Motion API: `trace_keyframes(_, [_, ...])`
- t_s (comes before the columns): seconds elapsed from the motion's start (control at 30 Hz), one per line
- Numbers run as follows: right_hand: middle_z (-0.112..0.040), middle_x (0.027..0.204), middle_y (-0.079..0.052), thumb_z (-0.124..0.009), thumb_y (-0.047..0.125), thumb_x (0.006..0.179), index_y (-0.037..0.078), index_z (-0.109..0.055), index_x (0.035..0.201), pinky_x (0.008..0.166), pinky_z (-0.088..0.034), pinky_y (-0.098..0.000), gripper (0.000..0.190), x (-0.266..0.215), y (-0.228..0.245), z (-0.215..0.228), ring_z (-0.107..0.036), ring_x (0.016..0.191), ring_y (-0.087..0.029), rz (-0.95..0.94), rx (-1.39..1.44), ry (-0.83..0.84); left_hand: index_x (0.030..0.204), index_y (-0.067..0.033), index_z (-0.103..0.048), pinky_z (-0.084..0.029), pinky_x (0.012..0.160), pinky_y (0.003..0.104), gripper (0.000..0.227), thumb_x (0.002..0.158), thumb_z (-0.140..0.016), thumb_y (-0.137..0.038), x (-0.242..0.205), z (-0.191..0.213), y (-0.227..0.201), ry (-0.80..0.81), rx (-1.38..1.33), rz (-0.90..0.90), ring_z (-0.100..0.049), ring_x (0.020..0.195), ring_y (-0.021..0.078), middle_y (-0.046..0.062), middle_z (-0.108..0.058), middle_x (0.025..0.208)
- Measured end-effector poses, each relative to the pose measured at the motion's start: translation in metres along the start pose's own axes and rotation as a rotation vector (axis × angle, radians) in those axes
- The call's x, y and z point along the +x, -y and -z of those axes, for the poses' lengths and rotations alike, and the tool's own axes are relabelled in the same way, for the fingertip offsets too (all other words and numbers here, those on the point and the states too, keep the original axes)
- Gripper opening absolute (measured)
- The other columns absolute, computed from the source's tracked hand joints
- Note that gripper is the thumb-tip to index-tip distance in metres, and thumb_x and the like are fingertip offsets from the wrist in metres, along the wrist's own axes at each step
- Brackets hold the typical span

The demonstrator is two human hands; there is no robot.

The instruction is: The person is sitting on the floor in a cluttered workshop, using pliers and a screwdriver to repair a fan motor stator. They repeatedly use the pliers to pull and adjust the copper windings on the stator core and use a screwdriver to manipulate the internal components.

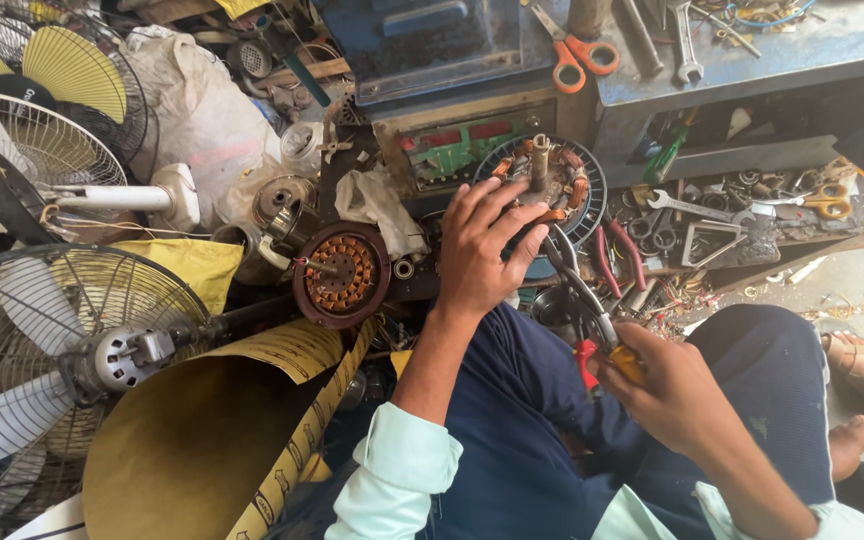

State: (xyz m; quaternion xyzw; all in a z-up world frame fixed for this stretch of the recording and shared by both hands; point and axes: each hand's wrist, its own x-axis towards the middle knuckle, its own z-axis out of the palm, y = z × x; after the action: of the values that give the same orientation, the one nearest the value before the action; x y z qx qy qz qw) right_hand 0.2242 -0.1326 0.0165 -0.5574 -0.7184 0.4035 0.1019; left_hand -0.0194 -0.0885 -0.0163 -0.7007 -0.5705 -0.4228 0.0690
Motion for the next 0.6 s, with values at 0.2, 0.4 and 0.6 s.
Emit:
trace_keyframes(0.2, [-0.073,0.075,-0.014,-0.078,0.027,0.086,0.011,-0.070,0.115,0.066,-0.056,-0.0405,0.034,-0.004,-0.006,0.007,-0.072,0.067,-0.027,-0.122,0.067,0.024,0.110,-0.0183,-0.078,-0.028,0.126,0.050,0.020,0.094,-0.074,-0.030,0.005,0.001,0.000,-0.016,0.014,-0.039,-0.053,0.138,0.0255,-0.002,-0.071,0.126])
trace_keyframes(0.4, [-0.076,0.081,-0.018,-0.080,0.029,0.084,0.008,-0.069,0.117,0.071,-0.056,-0.0404,0.041,0.003,-0.007,0.007,-0.076,0.075,-0.032,0.033,0.013,-0.060,0.105,-0.0162,-0.077,-0.039,0.123,0.051,0.016,0.091,-0.079,-0.024,0.017,-0.001,0.003,0.030,-0.049,-0.078,-0.066,0.120,0.0208,-0.002,-0.075,0.112])
trace_keyframes(0.6, [-0.076,0.084,-0.019,-0.079,0.028,0.083,0.006,-0.068,0.120,0.072,-0.057,-0.0413,0.044,0.007,-0.011,0.004,-0.077,0.080,-0.034,0.040,0.001,-0.059,0.108,-0.0108,-0.076,-0.052,0.108,0.040,0.023,0.086,-0.078,-0.016,0.023,0.012,0.000,0.106,-0.190,-0.059,-0.066,0.117,0.0260,0.004,-0.075,0.112])
